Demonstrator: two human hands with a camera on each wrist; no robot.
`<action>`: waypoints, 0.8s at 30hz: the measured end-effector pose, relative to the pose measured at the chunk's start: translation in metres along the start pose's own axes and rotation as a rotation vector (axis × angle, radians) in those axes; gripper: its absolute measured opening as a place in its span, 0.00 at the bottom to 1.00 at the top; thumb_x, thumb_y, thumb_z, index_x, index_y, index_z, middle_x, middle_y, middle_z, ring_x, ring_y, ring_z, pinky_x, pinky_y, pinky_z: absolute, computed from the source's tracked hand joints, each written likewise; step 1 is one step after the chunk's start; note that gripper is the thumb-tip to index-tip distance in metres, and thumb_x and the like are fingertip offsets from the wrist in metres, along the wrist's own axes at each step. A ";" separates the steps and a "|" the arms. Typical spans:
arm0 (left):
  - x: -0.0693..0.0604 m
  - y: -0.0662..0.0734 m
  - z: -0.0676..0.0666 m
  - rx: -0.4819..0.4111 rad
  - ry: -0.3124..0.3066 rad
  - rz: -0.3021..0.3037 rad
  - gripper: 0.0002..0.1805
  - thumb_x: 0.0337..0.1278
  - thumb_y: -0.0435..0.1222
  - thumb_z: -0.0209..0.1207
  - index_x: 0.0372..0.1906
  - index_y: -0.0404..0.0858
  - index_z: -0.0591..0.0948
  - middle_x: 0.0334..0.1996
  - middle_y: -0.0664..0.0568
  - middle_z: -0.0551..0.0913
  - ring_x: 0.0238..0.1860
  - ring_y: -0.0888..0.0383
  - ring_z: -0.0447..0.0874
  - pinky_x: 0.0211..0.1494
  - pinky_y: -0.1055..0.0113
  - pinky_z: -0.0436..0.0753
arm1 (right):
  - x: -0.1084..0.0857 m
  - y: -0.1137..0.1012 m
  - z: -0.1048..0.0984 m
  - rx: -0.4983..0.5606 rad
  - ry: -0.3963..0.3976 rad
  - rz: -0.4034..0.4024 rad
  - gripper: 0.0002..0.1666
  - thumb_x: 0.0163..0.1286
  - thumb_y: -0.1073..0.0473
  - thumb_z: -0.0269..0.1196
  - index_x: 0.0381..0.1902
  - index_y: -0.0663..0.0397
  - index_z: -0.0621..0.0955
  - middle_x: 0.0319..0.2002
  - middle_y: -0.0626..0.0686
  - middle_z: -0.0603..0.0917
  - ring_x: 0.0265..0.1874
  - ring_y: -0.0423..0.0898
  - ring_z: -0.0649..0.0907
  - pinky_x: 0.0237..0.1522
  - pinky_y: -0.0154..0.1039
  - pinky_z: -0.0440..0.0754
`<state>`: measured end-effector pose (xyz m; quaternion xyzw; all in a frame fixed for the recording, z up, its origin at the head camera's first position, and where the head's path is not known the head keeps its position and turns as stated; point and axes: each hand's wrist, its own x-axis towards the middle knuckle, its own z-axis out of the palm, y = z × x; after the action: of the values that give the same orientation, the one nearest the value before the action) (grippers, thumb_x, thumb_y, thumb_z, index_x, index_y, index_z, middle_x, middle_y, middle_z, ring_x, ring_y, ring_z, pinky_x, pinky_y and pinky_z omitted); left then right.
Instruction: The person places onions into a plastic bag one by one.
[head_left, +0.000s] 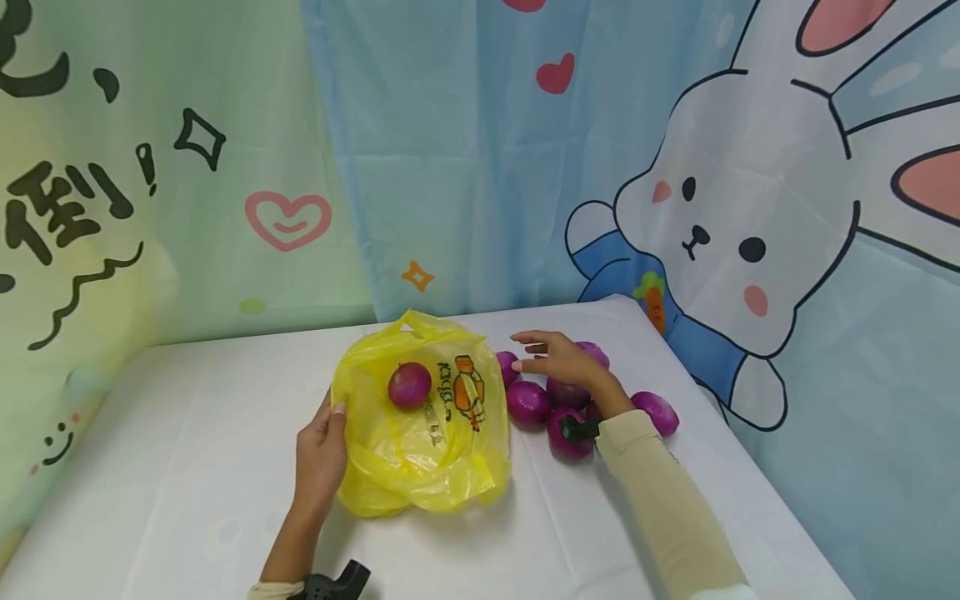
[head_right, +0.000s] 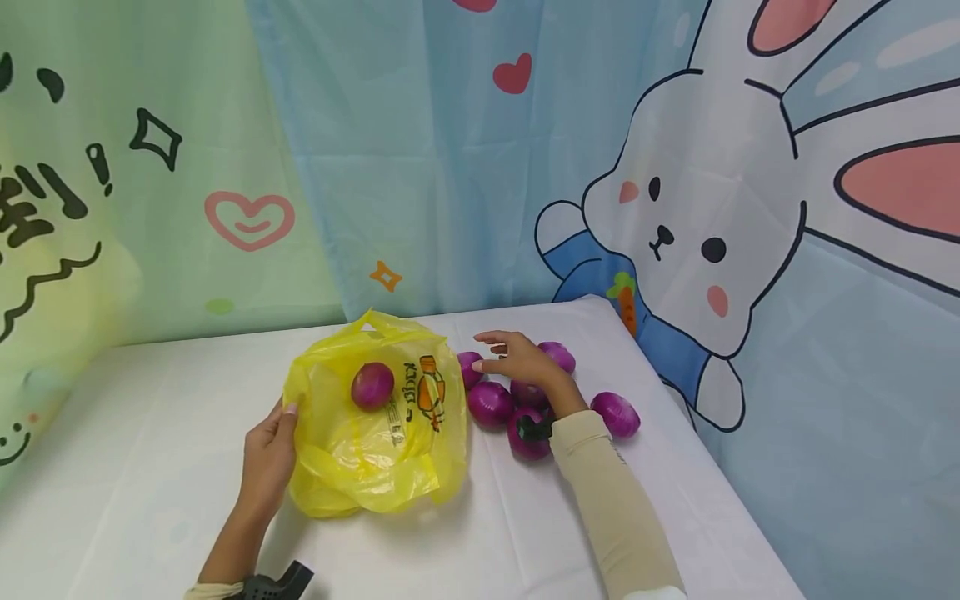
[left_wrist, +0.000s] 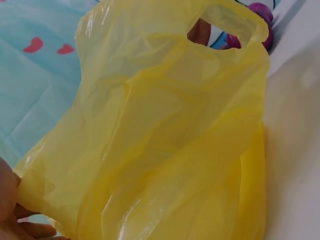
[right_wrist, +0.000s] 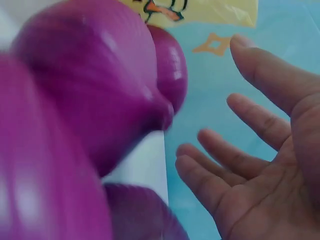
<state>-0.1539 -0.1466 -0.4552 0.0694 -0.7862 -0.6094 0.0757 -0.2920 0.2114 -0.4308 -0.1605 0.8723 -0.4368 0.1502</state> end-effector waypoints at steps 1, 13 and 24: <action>0.000 0.000 0.000 0.002 0.001 0.001 0.29 0.77 0.48 0.39 0.73 0.38 0.61 0.72 0.58 0.59 0.72 0.60 0.52 0.72 0.62 0.56 | 0.002 0.000 0.002 -0.001 -0.006 0.002 0.37 0.65 0.50 0.67 0.68 0.54 0.70 0.68 0.62 0.67 0.66 0.62 0.68 0.61 0.57 0.70; 0.001 -0.003 0.000 -0.008 -0.007 -0.007 0.29 0.77 0.49 0.39 0.74 0.39 0.60 0.72 0.57 0.59 0.72 0.60 0.53 0.71 0.61 0.56 | 0.024 0.006 0.019 -0.102 -0.087 0.092 0.39 0.62 0.52 0.69 0.70 0.50 0.70 0.65 0.58 0.71 0.64 0.58 0.69 0.62 0.55 0.69; 0.001 -0.002 0.001 -0.031 -0.025 -0.006 0.29 0.77 0.48 0.39 0.74 0.38 0.60 0.73 0.57 0.58 0.72 0.60 0.52 0.72 0.62 0.55 | 0.024 0.002 0.025 -0.175 -0.060 0.020 0.32 0.65 0.58 0.67 0.66 0.54 0.74 0.60 0.58 0.76 0.60 0.58 0.75 0.59 0.53 0.73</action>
<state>-0.1549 -0.1467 -0.4571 0.0629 -0.7775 -0.6224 0.0650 -0.3036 0.1849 -0.4501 -0.1773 0.9037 -0.3524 0.1663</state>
